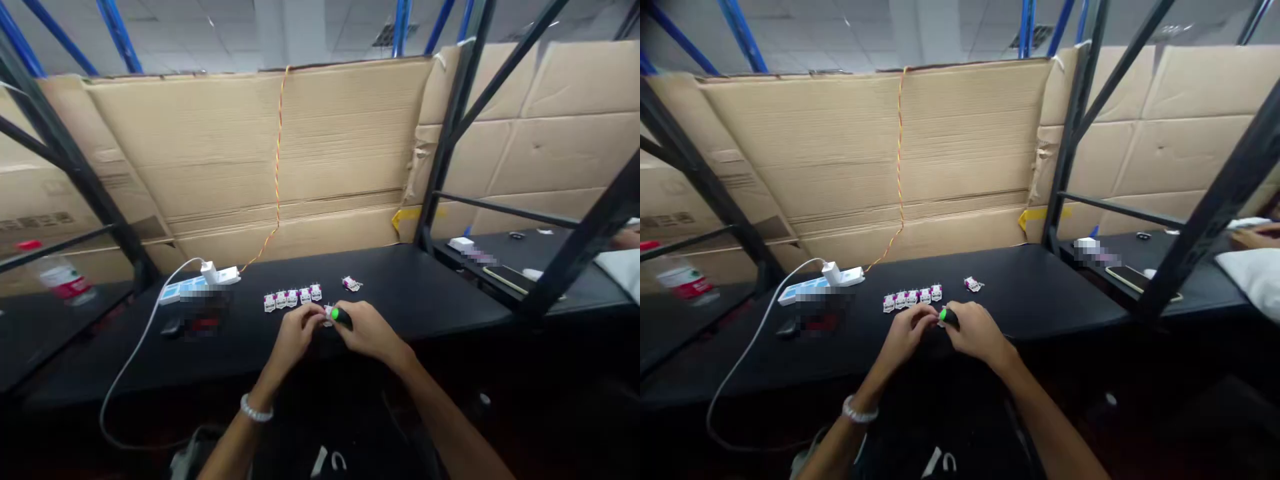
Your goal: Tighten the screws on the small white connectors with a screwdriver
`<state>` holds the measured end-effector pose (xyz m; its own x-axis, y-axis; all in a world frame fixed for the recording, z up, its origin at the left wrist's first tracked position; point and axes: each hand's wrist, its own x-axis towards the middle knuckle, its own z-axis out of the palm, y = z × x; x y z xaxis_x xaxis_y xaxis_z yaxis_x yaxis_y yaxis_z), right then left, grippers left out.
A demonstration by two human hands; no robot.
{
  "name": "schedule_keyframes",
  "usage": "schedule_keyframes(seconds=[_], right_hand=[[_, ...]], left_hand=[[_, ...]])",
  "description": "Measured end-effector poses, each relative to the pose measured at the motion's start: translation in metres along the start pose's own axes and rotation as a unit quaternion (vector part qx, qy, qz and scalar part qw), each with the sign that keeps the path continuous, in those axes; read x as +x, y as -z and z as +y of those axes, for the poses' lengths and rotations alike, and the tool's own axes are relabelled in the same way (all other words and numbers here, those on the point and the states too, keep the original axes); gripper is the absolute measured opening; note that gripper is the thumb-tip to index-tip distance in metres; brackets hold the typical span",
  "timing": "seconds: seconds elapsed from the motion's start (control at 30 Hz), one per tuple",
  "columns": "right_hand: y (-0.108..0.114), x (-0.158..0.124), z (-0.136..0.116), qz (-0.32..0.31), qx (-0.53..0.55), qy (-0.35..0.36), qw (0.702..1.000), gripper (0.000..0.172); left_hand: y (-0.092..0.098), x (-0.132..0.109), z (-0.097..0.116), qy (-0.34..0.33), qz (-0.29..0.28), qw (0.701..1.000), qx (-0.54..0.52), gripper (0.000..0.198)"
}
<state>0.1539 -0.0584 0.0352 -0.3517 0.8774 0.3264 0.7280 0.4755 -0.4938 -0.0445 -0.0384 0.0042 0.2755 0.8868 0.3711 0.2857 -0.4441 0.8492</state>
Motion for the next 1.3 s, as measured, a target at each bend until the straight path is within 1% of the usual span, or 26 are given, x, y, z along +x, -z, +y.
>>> schedule_keyframes(seconds=[0.1, 0.23, 0.47, 0.73, 0.9, 0.97, 1.13, 1.3], right_hand=[[-0.002, 0.002, 0.003, -0.003, -0.009, -0.003, 1.000, 0.009], [-0.004, 0.004, 0.005, -0.004, -0.018, -0.007, 1.000, 0.011], [-0.005, 0.005, 0.006, -0.006, -0.036, -0.014, 0.999, 0.014], [-0.009, 0.006, 0.011, -0.010, -0.047, -0.023, 0.999, 0.011], [-0.009, 0.007, 0.014, -0.008, -0.048, -0.030, 0.998, 0.005], [-0.010, 0.007, 0.015, -0.012, -0.047, -0.027, 0.998, 0.008], [-0.012, 0.007, 0.019, -0.019, -0.042, -0.017, 0.999, 0.022], [-0.012, 0.006, 0.022, -0.027, -0.033, -0.003, 0.999, 0.029]], left_hand=[[0.000, 0.001, -0.002, -0.014, -0.008, 0.999, 0.037, 0.020], [-0.001, 0.002, -0.006, -0.026, -0.021, 0.998, 0.048, 0.019], [-0.003, 0.005, -0.015, -0.051, -0.020, 0.995, 0.083, 0.019], [-0.007, 0.007, -0.022, -0.066, -0.028, 0.990, 0.118, 0.020], [-0.011, 0.011, -0.032, -0.098, -0.008, 0.981, 0.166, 0.021], [-0.012, 0.012, -0.036, -0.101, -0.009, 0.980, 0.169, 0.020], [-0.013, 0.012, -0.040, -0.073, -0.027, 0.986, 0.150, 0.022], [-0.012, 0.012, -0.041, -0.081, -0.040, 0.984, 0.156, 0.022]])
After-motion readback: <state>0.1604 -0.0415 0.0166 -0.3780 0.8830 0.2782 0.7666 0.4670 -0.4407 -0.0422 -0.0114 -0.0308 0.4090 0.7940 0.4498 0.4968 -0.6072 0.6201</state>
